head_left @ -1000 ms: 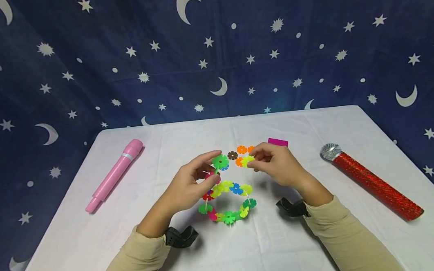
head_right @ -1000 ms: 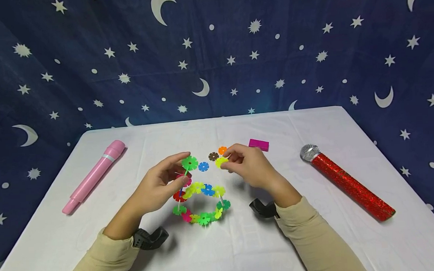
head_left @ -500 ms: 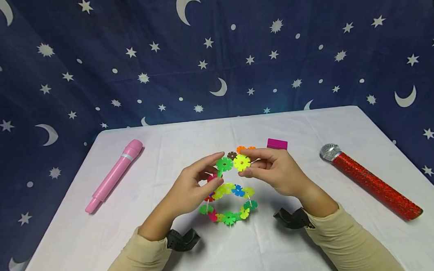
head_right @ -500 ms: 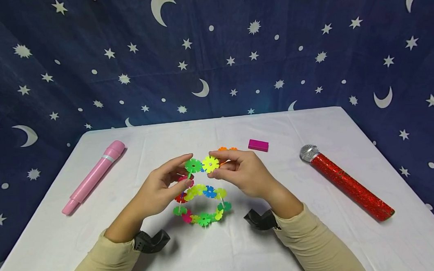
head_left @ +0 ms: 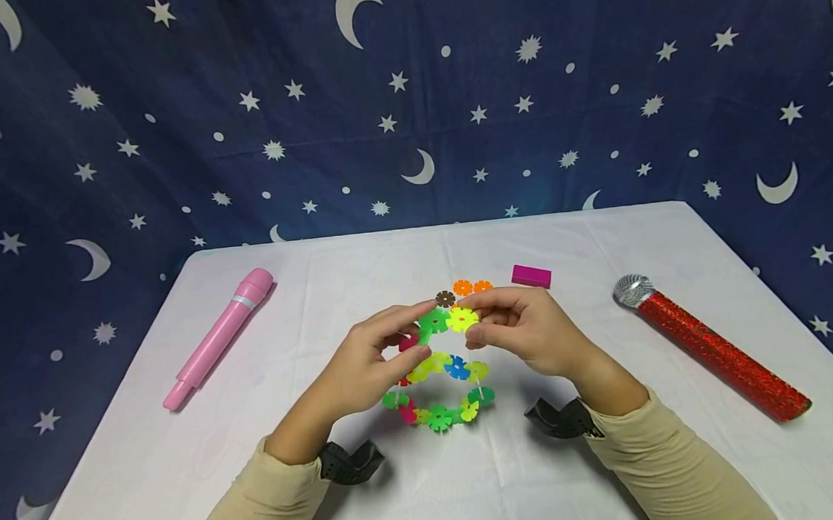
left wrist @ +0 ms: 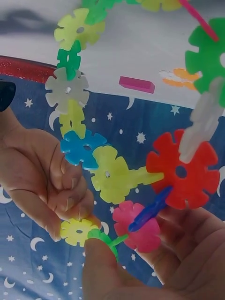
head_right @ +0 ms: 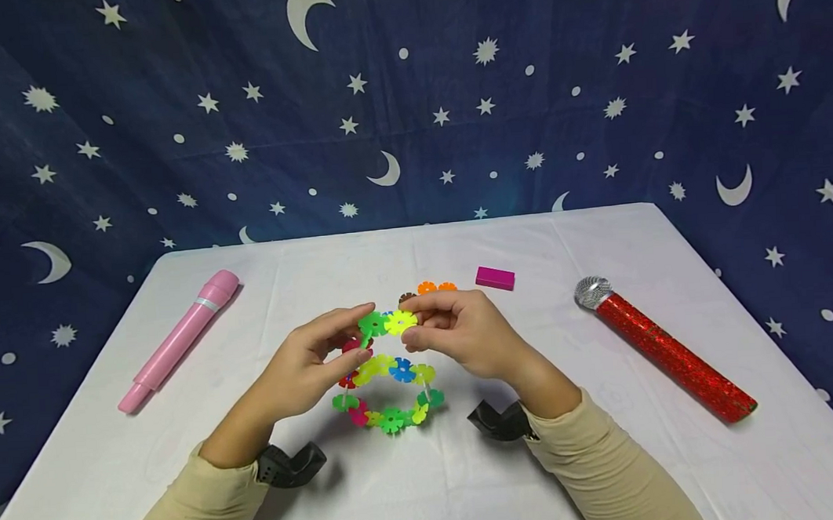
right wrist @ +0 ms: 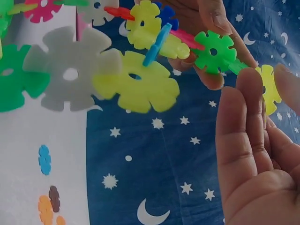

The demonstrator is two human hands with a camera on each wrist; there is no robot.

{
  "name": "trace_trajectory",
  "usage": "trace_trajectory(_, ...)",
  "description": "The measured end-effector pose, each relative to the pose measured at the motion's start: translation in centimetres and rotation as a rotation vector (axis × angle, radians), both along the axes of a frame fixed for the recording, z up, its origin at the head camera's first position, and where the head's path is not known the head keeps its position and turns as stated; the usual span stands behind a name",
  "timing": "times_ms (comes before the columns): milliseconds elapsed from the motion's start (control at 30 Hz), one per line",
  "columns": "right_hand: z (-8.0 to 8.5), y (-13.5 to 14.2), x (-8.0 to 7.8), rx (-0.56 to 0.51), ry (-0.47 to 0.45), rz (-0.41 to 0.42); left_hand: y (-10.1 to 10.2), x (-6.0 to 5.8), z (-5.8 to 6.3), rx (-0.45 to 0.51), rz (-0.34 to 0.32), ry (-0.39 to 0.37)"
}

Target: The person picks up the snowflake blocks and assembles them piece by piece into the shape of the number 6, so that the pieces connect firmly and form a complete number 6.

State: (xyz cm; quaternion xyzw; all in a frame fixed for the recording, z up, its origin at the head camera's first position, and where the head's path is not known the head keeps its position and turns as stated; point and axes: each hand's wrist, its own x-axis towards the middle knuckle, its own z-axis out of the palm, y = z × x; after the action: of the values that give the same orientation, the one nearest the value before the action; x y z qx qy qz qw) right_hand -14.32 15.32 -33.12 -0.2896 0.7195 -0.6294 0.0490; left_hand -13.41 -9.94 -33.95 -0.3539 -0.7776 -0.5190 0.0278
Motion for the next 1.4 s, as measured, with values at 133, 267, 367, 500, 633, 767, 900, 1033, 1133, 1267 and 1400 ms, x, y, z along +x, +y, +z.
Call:
trace_trajectory(133,-0.1,-0.1,0.0,-0.013,-0.009,0.006,0.0,0.0,0.1,-0.003,-0.009,0.025)
trace_trajectory(267,-0.1,-0.1,0.0,-0.009,-0.020,-0.012,0.1,0.0,0.2,-0.009,-0.008,0.046)
trace_trajectory(367,0.1,0.0,0.1,-0.006,-0.038,-0.022,0.3,0.0,0.2,-0.016,-0.015,0.063)
trace_trajectory(500,0.2,0.1,0.2,-0.013,-0.059,-0.019,0.5,0.1,0.2,-0.029,-0.015,0.076)
trace_trajectory(633,0.2,0.0,0.1,0.006,-0.049,-0.027,0.5,0.1,0.1,-0.026,-0.007,0.058)
trace_trajectory(767,-0.1,0.1,-0.6,0.031,-0.036,-0.020,0.4,0.0,0.0,-0.009,0.018,-0.027)
trace_trajectory(900,-0.9,0.8,-2.2,0.138,0.015,-0.109,0.1,-0.2,-0.1,0.021,0.071,-0.132)
trace_trajectory(1033,-2.9,1.7,-4.0,0.429,0.034,-0.239,-0.1,-0.3,-0.2,0.050,0.089,-0.214)
trace_trajectory(1133,-4.8,2.4,-5.1,0.657,0.041,-0.228,-0.1,-0.4,-0.3,0.050,0.084,-0.261)
trace_trajectory(1267,-6.6,2.7,-5.7,0.817,0.069,-0.143,0.0,-0.5,-0.6,0.019,0.058,-0.310)
trace_trajectory(1400,-7.4,2.6,-5.7,0.868,0.088,-0.100,0.0,-0.6,-0.6,-0.038,0.048,-0.341)
